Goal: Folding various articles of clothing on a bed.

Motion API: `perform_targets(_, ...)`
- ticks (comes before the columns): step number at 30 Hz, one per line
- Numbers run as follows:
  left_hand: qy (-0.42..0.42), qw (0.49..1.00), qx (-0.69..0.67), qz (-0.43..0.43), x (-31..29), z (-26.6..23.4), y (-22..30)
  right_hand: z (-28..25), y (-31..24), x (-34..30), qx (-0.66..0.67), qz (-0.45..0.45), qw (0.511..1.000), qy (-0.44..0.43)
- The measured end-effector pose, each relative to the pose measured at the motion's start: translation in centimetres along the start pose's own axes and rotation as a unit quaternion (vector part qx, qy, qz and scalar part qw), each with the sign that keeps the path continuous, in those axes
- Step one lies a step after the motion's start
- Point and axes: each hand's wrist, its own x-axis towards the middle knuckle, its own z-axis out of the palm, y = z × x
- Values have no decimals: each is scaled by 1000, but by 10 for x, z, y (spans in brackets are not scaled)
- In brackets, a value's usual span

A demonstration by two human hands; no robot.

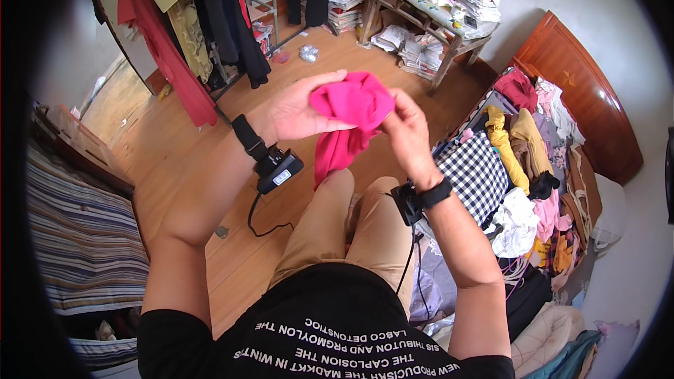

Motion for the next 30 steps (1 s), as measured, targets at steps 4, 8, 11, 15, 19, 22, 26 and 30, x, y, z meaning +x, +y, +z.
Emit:
perform_targets(4,-22,996,78,34,10,12,-4,-24,-21,28,142,71,985,60)
perform_targets(8,-18,866,483,129,25,22,-5,-30,-42,37,211,145,964,79)
perform_targets(11,41,776,574,257,47,22,-9,-29,-49,40,239,156,957,49)
perform_targets(15,59,882,416,214,66,28,-2,-25,-55,42,155,134,978,44)
perform_targets(19,112,869,449,177,78,18,17,-35,-55,49,117,54,989,76)
perform_targets(22,97,652,715,234,80,-3,56,-64,-52,60,87,31,991,100)
perform_targets(26,140,650,707,241,71,-9,93,-112,-60,61,80,21,990,112)
perform_targets(30,192,528,765,315,64,-11,117,-115,-86,40,34,46,998,-38)
